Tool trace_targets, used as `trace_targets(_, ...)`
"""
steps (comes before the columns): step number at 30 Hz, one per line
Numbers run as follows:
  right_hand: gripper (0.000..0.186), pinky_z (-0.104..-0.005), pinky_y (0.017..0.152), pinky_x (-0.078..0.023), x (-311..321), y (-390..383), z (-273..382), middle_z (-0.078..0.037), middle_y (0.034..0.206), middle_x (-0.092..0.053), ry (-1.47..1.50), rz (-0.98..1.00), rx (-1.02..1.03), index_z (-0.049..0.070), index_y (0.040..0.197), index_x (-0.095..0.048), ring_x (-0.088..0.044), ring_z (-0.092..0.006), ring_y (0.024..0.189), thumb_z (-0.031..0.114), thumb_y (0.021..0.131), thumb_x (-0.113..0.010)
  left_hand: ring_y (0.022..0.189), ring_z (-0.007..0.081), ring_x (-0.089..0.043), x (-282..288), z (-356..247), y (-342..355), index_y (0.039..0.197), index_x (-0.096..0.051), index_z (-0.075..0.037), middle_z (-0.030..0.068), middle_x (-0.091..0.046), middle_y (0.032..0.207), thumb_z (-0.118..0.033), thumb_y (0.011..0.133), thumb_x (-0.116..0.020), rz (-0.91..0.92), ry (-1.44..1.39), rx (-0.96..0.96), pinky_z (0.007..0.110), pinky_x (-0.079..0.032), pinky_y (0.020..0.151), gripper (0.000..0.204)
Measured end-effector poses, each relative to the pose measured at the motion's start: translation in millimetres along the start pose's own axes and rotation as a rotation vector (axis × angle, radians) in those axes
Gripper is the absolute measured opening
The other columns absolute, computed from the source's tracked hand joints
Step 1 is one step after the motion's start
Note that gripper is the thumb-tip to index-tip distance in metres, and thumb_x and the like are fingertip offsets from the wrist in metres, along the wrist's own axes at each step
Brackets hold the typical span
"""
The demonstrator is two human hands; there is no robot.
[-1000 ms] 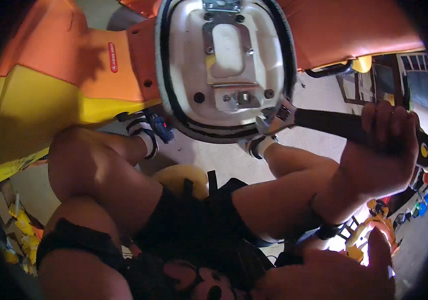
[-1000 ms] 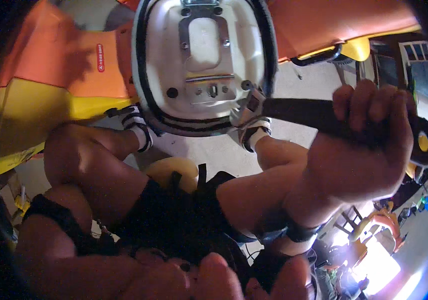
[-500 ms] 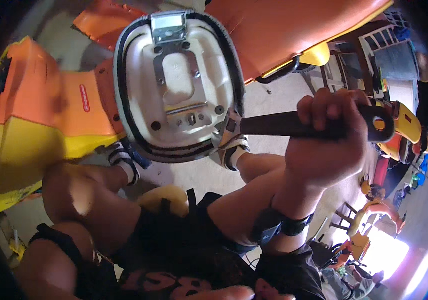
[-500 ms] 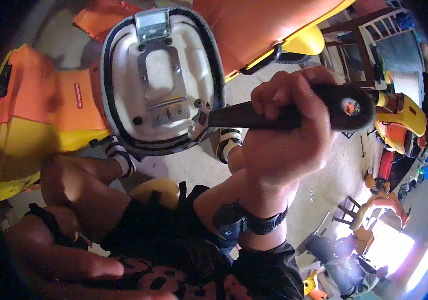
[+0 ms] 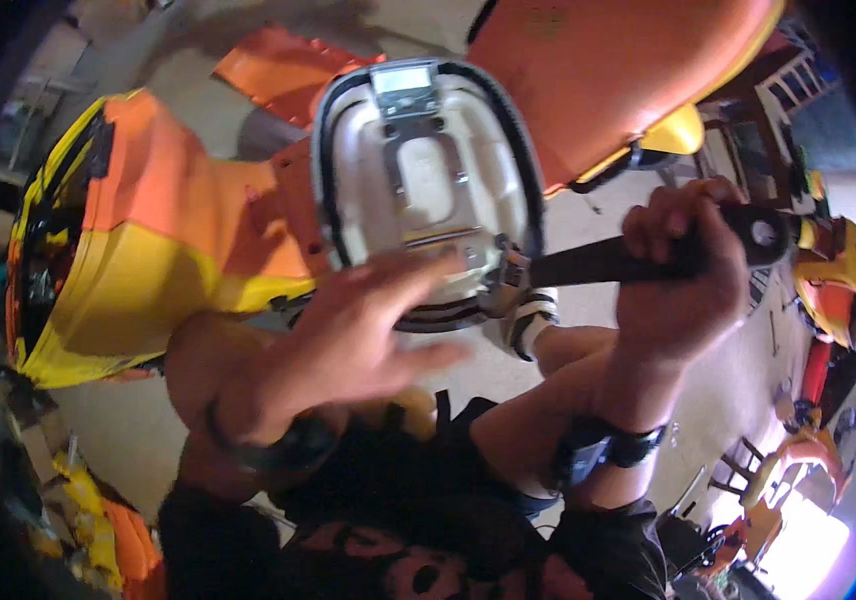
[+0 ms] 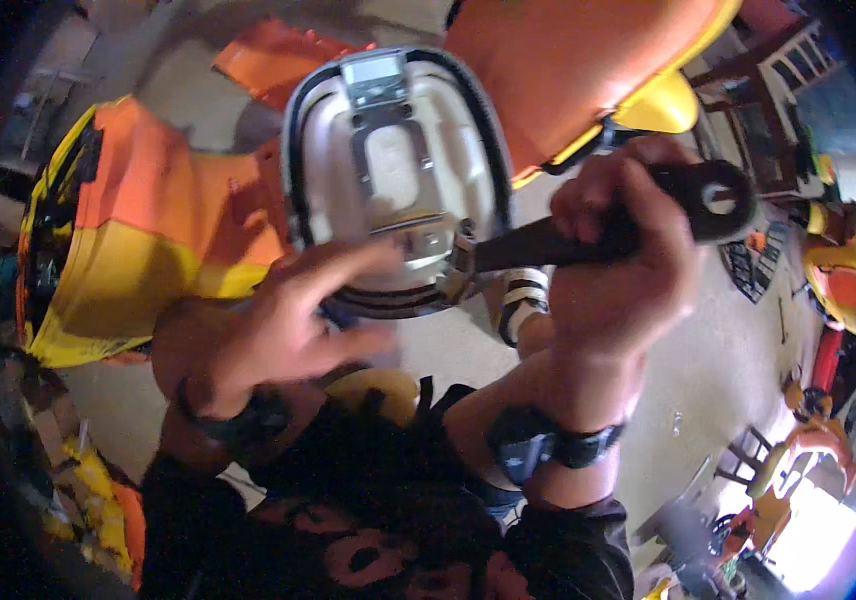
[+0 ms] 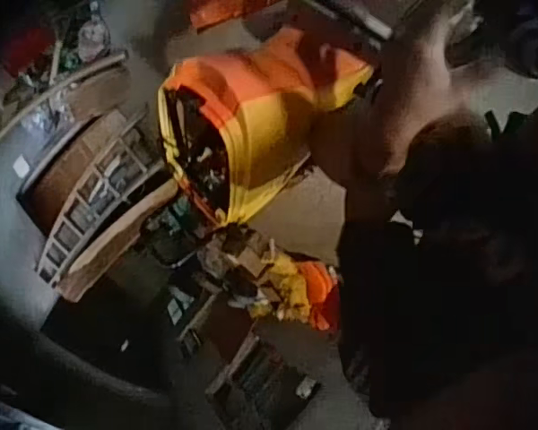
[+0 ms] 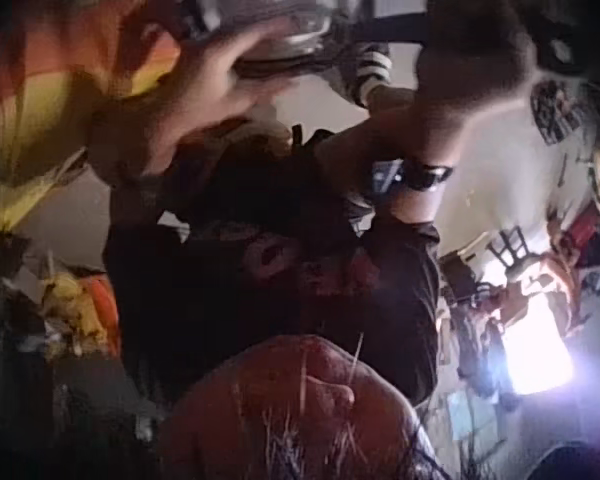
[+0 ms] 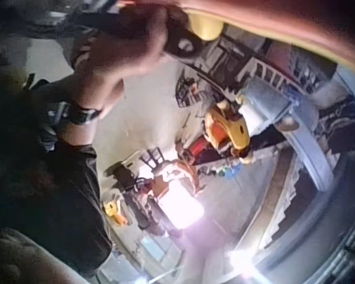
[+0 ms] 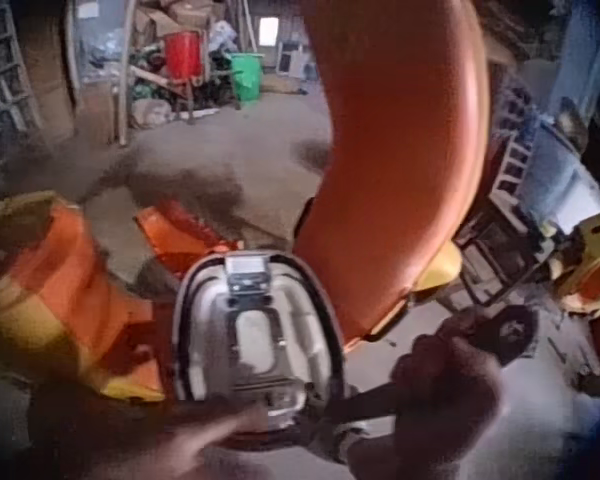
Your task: Replacing or repairing components on a scooter seat assembly using an adjustable wrench.
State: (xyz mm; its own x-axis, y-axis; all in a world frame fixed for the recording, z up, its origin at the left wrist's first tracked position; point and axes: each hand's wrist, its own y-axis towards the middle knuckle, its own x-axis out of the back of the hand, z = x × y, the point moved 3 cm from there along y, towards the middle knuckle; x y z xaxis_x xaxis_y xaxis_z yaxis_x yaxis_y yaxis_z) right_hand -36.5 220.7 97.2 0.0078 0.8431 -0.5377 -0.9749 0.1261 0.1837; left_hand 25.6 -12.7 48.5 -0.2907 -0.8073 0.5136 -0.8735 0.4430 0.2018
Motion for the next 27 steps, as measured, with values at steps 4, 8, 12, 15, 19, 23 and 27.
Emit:
trace_targets(4, 0.019, -0.0285, 0.054, -0.037, -4, 0, -15, -0.006, 0.074, -0.051, 0.150, 0.088, -0.152, 0.004, 0.108, -0.053, -0.042, -0.0140, 0.056, 0.016, 0.094, -0.053, 0.106, 0.0357, -0.065, -12, -3, 10, 0.119, -0.062, 0.005, 0.0206, -0.066, 0.111, -0.051, 0.068, -0.084, -0.107, 0.308, -0.187, 0.041, -0.052, 0.092, 0.079)
trace_targets(8, 0.023, -0.0302, 0.054, -0.034, -22, -12, -28, -0.007, 0.079, -0.049, 0.225, 0.390, -0.285, 0.002, 0.112, -0.050, -0.040, -0.0137, 0.057, 0.019, 0.098, -0.053, 0.097, 0.0358, -0.067, -23, 8, 2, 0.115, -0.063, 0.006, 0.0198, -0.067, 0.103, -0.063, 0.069, -0.078, 0.020, 0.278, -0.081, 0.042, -0.053, 0.087, 0.085)
trace_targets(12, 0.028, -0.0310, 0.053, -0.035, -33, -25, -45, -0.008, 0.079, -0.049, 0.286, 0.476, -0.351, 0.002, 0.119, -0.050, -0.040, -0.0153, 0.055, 0.022, 0.100, -0.052, 0.092, 0.0360, -0.068, -42, 10, -3, 0.114, -0.063, 0.005, 0.0193, -0.068, 0.098, -0.065, 0.069, -0.077, 0.074, 0.176, -0.046, 0.044, -0.054, 0.083, 0.084)
trace_targets(15, 0.027, -0.0324, 0.053, -0.035, -36, -21, -51, -0.009, 0.079, -0.049, 0.283, 0.523, -0.392, 0.002, 0.118, -0.050, -0.039, -0.0154, 0.055, 0.022, 0.100, -0.051, 0.088, 0.0363, -0.068, -51, 16, 1, 0.115, -0.061, 0.003, 0.0201, -0.068, 0.094, -0.056, 0.074, -0.078, 0.232, 0.047, 0.097, 0.045, -0.054, 0.079, 0.074)
trace_targets(19, 0.028, -0.0308, 0.057, -0.037, -41, -27, -51, -0.008, 0.088, -0.053, 0.057, 0.147, -0.431, 0.003, 0.122, -0.049, -0.043, -0.0150, 0.063, 0.020, 0.100, -0.050, 0.085, 0.0381, -0.068, -56, 20, 6, 0.120, -0.058, 0.000, 0.0215, -0.068, 0.091, -0.029, 0.083, -0.075, 0.082, -0.232, 0.303, 0.043, -0.053, 0.075, 0.050)
trace_targets(23, 0.050, -0.0368, 0.078, -0.050, -63, -29, -36, -0.015, 0.119, -0.058, -0.611, -0.008, -0.073, 0.001, 0.139, -0.041, -0.061, -0.0220, 0.091, 0.019, 0.094, -0.055, 0.077, 0.0330, -0.069, -48, 19, -2, 0.121, -0.056, -0.002, 0.0181, -0.068, 0.082, -0.013, 0.087, -0.068, -0.037, -0.268, 0.439, 0.040, -0.052, 0.069, 0.038)
trace_targets(27, 0.048, -0.0361, 0.077, -0.050, -57, -40, -46, -0.015, 0.118, -0.059, -0.387, -0.090, -0.061, 0.001, 0.137, -0.042, -0.061, -0.0220, 0.091, 0.019, 0.094, -0.055, 0.070, 0.0287, -0.064, -51, 46, -39, 0.121, -0.052, -0.001, 0.0157, -0.063, 0.078, -0.017, 0.092, -0.066, -0.144, 0.106, 0.214, 0.038, -0.049, 0.067, 0.036)
